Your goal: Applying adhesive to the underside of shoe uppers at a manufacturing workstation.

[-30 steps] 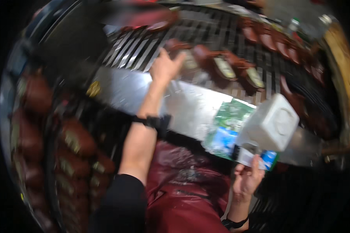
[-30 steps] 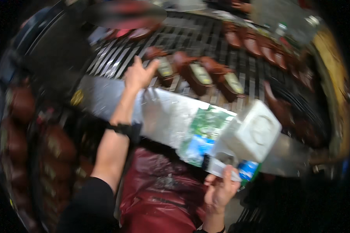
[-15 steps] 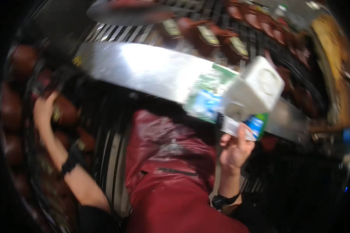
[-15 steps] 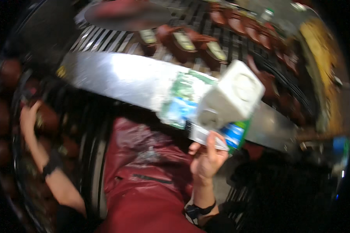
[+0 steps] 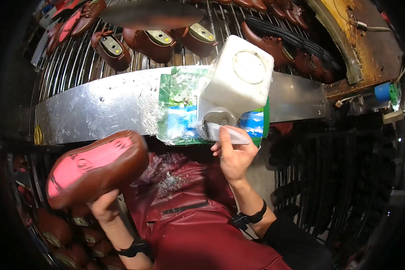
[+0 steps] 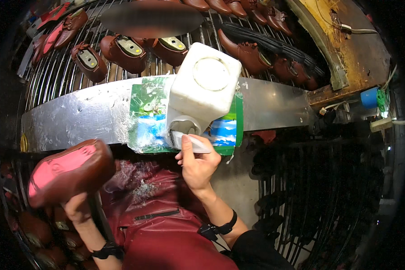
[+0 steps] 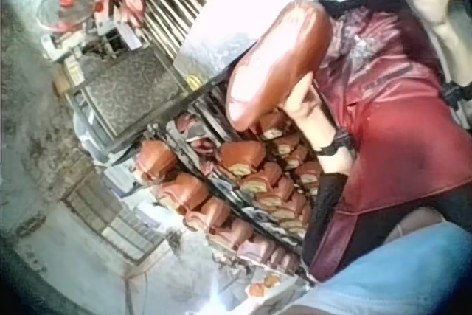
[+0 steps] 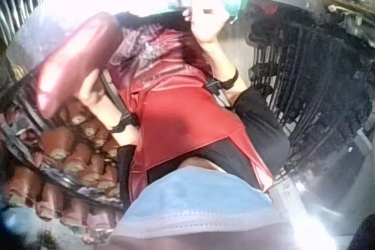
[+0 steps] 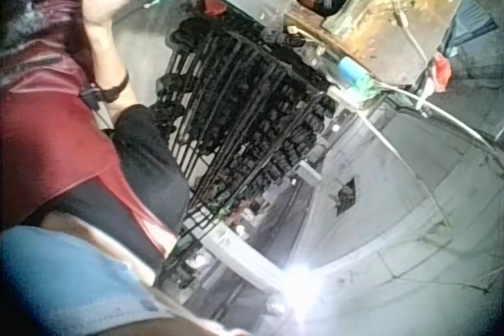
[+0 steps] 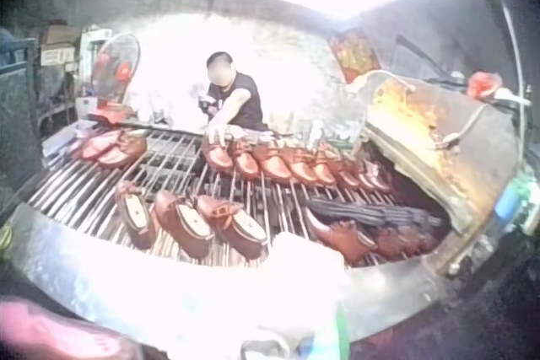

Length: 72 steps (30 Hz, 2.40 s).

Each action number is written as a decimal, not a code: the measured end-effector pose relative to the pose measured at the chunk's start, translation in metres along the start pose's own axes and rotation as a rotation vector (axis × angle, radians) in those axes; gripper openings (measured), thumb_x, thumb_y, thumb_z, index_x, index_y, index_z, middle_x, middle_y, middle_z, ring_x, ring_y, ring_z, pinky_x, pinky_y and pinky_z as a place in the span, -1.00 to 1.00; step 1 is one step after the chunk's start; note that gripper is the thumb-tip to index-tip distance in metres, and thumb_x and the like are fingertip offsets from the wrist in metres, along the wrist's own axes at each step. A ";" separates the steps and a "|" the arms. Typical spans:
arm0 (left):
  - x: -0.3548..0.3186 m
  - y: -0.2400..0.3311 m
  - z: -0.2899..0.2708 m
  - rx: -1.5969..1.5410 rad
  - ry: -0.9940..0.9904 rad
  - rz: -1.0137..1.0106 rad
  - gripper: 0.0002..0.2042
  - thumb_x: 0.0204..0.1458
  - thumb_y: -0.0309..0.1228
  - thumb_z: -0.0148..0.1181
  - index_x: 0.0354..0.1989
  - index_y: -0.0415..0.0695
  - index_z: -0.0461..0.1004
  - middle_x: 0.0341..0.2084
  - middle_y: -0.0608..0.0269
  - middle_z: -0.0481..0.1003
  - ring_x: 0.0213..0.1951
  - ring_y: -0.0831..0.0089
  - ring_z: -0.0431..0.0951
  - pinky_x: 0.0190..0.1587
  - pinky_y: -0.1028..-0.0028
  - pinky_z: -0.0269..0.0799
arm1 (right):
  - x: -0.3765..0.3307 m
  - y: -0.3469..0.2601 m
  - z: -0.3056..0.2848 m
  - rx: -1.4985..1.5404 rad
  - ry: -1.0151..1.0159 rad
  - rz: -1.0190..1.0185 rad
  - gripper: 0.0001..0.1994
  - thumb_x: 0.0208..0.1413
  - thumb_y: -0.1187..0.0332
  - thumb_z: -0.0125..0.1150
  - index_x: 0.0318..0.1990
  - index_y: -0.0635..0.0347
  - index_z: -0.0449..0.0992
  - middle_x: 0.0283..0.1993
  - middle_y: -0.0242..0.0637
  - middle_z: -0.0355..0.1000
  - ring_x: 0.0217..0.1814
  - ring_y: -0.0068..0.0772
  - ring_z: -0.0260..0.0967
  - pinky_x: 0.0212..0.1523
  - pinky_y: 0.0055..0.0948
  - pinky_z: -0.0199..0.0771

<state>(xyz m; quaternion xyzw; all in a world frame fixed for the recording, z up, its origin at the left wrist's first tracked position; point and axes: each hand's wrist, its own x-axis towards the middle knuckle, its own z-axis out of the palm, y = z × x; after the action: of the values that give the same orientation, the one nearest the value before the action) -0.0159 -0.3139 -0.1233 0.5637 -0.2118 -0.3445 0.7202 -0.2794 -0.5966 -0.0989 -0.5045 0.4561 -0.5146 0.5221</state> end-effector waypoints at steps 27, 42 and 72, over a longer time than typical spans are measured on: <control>0.058 -0.056 0.057 1.191 -0.009 0.978 -0.45 0.20 -0.39 0.34 0.30 -0.28 0.26 0.26 -0.39 0.42 0.25 -0.21 0.49 0.31 -0.12 0.39 | 0.021 0.006 0.111 0.247 -0.546 0.361 -0.80 0.29 0.37 0.39 -0.25 0.39 0.66 -0.45 -0.31 0.60 -0.57 -0.57 0.50 -0.59 -0.57 0.43; 0.066 -0.041 0.083 1.177 0.024 1.017 -0.51 0.17 -0.46 0.29 0.27 -0.33 0.38 0.25 -0.26 0.47 0.26 -0.12 0.51 0.34 0.00 0.33 | -0.061 -0.064 0.003 0.142 -1.099 -0.422 -0.79 0.17 0.52 0.38 -0.07 0.45 0.63 -0.28 -0.06 0.62 -0.29 -0.15 0.64 -0.24 -0.31 0.69; 0.164 0.056 0.093 0.466 -0.246 0.077 -0.10 -0.31 -0.87 0.48 0.37 -0.25 0.34 0.21 0.09 0.50 0.21 0.23 0.55 0.24 0.25 0.56 | 0.066 -0.040 0.074 -0.051 -0.735 -0.359 -0.75 -0.09 0.57 0.37 -0.18 0.41 0.64 -0.15 -0.14 0.64 -0.12 -0.41 0.59 -0.04 -0.39 0.59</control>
<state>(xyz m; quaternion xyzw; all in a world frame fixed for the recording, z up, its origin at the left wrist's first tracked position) 0.0444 -0.4899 -0.0576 0.6598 -0.3925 -0.3247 0.5525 -0.2055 -0.6562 -0.0507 -0.7392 0.1565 -0.3715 0.5395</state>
